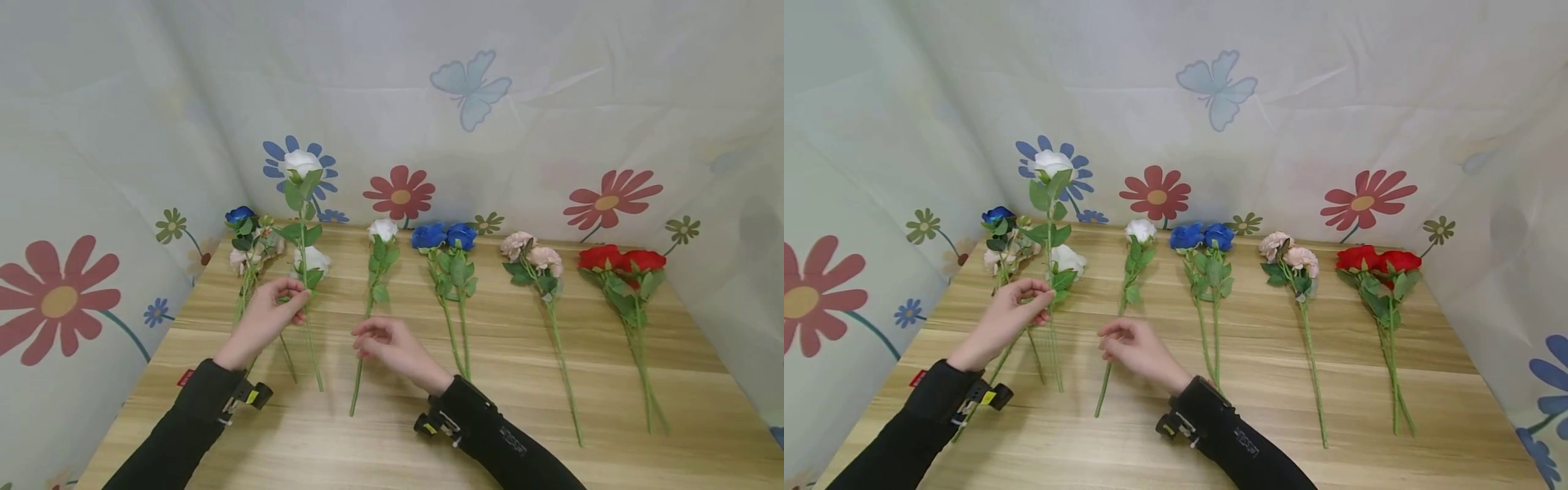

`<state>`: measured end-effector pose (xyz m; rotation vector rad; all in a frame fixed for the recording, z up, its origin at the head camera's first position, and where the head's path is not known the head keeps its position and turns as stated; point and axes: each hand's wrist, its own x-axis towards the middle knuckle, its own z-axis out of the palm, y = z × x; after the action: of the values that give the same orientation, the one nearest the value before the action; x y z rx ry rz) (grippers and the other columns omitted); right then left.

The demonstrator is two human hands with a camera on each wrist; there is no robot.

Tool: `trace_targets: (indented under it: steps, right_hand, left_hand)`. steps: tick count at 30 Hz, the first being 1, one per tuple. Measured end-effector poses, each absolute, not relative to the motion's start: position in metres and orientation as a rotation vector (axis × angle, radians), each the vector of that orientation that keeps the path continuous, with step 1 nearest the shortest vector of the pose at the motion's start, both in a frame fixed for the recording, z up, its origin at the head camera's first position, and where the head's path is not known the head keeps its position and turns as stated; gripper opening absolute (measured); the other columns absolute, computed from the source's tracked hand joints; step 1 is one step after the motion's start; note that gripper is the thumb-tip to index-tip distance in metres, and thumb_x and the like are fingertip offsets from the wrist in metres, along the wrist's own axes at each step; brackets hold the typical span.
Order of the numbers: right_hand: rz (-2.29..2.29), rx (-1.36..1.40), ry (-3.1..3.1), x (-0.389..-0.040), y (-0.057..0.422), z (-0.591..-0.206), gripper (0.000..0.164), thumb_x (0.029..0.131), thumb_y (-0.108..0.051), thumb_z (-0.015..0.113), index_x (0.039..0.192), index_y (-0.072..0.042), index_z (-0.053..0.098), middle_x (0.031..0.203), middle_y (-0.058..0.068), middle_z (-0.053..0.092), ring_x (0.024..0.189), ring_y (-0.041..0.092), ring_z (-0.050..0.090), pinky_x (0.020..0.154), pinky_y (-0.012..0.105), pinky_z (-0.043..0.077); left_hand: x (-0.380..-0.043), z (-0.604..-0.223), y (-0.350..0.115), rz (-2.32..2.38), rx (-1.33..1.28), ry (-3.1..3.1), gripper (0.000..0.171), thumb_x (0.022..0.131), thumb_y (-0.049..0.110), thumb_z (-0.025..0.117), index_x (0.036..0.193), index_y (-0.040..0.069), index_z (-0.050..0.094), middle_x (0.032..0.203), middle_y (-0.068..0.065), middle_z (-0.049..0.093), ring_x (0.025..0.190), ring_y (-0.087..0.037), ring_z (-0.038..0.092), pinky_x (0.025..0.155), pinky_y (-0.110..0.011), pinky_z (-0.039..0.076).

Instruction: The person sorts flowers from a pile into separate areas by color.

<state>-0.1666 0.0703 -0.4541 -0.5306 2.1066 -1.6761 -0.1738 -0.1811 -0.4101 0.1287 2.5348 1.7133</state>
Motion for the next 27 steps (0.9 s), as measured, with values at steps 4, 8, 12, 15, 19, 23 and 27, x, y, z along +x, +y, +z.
trace_targets:
  steps: [4,8,12,15,19,23,27]
  right_hand:
    - [-1.608,-0.582,2.057,-0.163,0.073,-0.455,0.034,0.1,-0.013,0.057,0.126,0.009,0.061,0.114,0.029,0.069,0.094,0.026,0.073,0.087,0.04,0.061]
    - [-1.554,-0.585,2.046,-0.159,0.075,-0.455,0.035,0.099,-0.016,0.059,0.126,0.006,0.062,0.111,0.025,0.071,0.089,0.02,0.072,0.082,0.035,0.061]
    - [-1.541,-0.584,2.058,-0.158,0.077,-0.458,0.032,0.098,-0.015,0.063,0.121,0.006,0.064,0.105,0.024,0.071,0.08,0.015,0.069,0.076,0.032,0.06]
    - [-1.535,-0.588,2.065,-0.157,0.079,-0.46,0.027,0.097,-0.012,0.063,0.116,0.008,0.064,0.101,0.025,0.07,0.077,0.016,0.068,0.073,0.031,0.059]
    - [-1.5,-0.574,2.085,-0.154,0.084,-0.46,0.021,0.097,-0.012,0.063,0.109,0.005,0.065,0.098,0.024,0.07,0.076,0.017,0.068,0.069,0.026,0.057]
    - [-1.463,-0.559,2.109,-0.151,0.091,-0.461,0.016,0.096,-0.01,0.064,0.106,0.003,0.066,0.094,0.019,0.07,0.073,0.013,0.066,0.064,0.022,0.053]
    - [-1.43,-0.587,2.123,-0.15,0.096,-0.462,0.015,0.095,-0.006,0.063,0.104,0.006,0.065,0.091,0.021,0.07,0.068,0.007,0.064,0.059,0.019,0.051]
  left_hand:
    - [-0.179,-0.415,-0.165,1.757,0.136,2.481,0.031,0.104,0.019,0.055,0.123,-0.006,0.055,0.102,-0.012,0.06,0.073,-0.007,0.065,0.076,-0.028,0.061]
    - [-0.184,-0.421,-0.152,1.823,0.131,2.422,0.027,0.104,0.019,0.055,0.119,-0.004,0.055,0.099,-0.007,0.058,0.075,-0.008,0.065,0.078,-0.03,0.061]
    - [-0.186,-0.424,-0.14,1.874,0.123,2.374,0.024,0.104,0.018,0.056,0.117,-0.002,0.056,0.099,-0.007,0.058,0.076,-0.008,0.065,0.078,-0.028,0.061]
    - [-0.187,-0.427,-0.132,1.891,0.123,2.349,0.025,0.103,0.019,0.057,0.116,-0.002,0.057,0.1,-0.007,0.059,0.075,-0.008,0.065,0.077,-0.025,0.06]
    - [-0.19,-0.433,-0.121,1.908,0.094,2.322,0.024,0.102,0.018,0.059,0.114,-0.003,0.058,0.096,-0.006,0.059,0.07,-0.008,0.065,0.075,-0.027,0.06]
    - [-0.193,-0.44,-0.112,1.892,0.044,2.315,0.023,0.101,0.016,0.06,0.113,-0.004,0.06,0.092,-0.008,0.063,0.067,-0.008,0.065,0.072,-0.03,0.062]
    - [-0.196,-0.449,-0.106,1.83,0.025,2.342,0.022,0.1,0.016,0.062,0.108,-0.005,0.062,0.084,-0.009,0.066,0.062,-0.007,0.065,0.068,-0.031,0.061]
